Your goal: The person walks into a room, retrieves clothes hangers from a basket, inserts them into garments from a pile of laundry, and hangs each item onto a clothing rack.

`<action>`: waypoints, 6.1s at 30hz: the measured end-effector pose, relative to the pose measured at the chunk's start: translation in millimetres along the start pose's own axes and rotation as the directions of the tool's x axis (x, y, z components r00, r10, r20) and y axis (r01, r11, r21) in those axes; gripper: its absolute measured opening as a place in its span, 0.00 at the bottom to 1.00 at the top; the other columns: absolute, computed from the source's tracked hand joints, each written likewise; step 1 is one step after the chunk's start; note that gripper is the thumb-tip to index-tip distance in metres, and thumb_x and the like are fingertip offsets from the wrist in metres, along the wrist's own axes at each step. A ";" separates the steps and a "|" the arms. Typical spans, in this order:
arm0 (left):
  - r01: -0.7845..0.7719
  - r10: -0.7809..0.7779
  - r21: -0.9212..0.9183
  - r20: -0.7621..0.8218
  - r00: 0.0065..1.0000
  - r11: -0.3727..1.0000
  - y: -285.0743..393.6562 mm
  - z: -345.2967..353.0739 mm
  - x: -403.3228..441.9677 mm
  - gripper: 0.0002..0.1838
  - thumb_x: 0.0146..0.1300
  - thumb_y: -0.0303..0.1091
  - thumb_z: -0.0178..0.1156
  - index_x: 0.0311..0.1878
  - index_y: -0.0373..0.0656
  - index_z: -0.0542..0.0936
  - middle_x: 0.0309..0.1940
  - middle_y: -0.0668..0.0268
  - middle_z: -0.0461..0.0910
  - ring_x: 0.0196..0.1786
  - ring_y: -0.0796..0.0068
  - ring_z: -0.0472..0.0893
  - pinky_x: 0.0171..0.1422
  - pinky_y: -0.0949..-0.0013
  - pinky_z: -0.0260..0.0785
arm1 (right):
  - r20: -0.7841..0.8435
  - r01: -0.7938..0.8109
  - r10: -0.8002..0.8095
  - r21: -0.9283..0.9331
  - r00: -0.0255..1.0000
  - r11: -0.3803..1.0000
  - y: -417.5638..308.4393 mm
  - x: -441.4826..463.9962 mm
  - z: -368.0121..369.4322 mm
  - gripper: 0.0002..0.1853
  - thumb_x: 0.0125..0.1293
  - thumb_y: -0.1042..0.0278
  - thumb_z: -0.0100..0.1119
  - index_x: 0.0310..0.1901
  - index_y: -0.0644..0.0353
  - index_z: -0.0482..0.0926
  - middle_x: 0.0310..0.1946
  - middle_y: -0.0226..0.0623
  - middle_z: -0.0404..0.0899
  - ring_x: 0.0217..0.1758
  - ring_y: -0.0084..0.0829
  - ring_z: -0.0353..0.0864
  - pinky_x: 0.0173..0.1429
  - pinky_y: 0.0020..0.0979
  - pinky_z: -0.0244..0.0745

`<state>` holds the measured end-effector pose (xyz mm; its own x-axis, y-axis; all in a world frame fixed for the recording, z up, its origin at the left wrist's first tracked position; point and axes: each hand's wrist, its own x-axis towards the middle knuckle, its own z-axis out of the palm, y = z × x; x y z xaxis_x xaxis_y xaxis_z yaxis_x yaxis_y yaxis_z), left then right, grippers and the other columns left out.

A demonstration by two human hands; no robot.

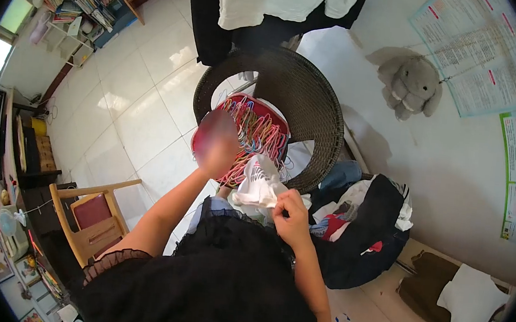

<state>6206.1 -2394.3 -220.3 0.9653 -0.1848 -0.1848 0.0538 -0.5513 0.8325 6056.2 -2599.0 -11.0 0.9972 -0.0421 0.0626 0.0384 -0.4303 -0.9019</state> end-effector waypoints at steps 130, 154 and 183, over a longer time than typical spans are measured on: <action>-0.670 0.985 -0.735 0.170 -0.026 0.110 423.3 163.2 -217.8 0.05 0.52 0.23 0.64 0.33 0.43 0.82 0.31 0.64 0.77 0.29 0.65 0.80 0.31 0.68 0.71 | -0.869 0.141 0.487 0.495 0.086 0.858 -31.1 -193.5 -150.7 0.15 0.74 0.64 0.45 0.49 0.65 0.78 0.17 0.18 0.65 0.16 0.11 0.57 0.19 0.19 0.50; -0.780 0.971 -0.603 0.235 0.030 0.170 404.1 148.6 -215.2 0.08 0.52 0.24 0.62 0.36 0.42 0.77 0.36 0.60 0.77 0.37 0.56 0.80 0.40 0.62 0.73 | -0.892 0.055 0.445 0.442 -0.076 0.896 -19.4 -184.2 -180.2 0.06 0.68 0.71 0.48 0.38 0.62 0.75 0.21 0.26 0.73 0.19 0.17 0.69 0.21 0.23 0.63; -0.978 0.990 -0.201 0.115 -0.079 -0.055 486.4 74.8 -138.4 0.38 0.48 0.47 0.68 0.62 0.45 0.67 0.56 0.58 0.69 0.59 0.55 0.67 0.68 0.43 0.49 | -0.637 -0.227 0.108 -0.107 0.764 0.968 -162.3 -207.2 -245.5 0.13 0.68 0.62 0.54 0.44 0.63 0.80 0.27 0.43 0.80 0.29 0.23 0.72 0.39 0.28 0.71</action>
<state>6079.5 -2697.8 171.2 -0.0525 -0.6247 0.7791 -0.8956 0.3746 0.2399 5827.4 -2741.9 227.4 0.7243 -0.6527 0.2223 -0.1957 -0.5037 -0.8414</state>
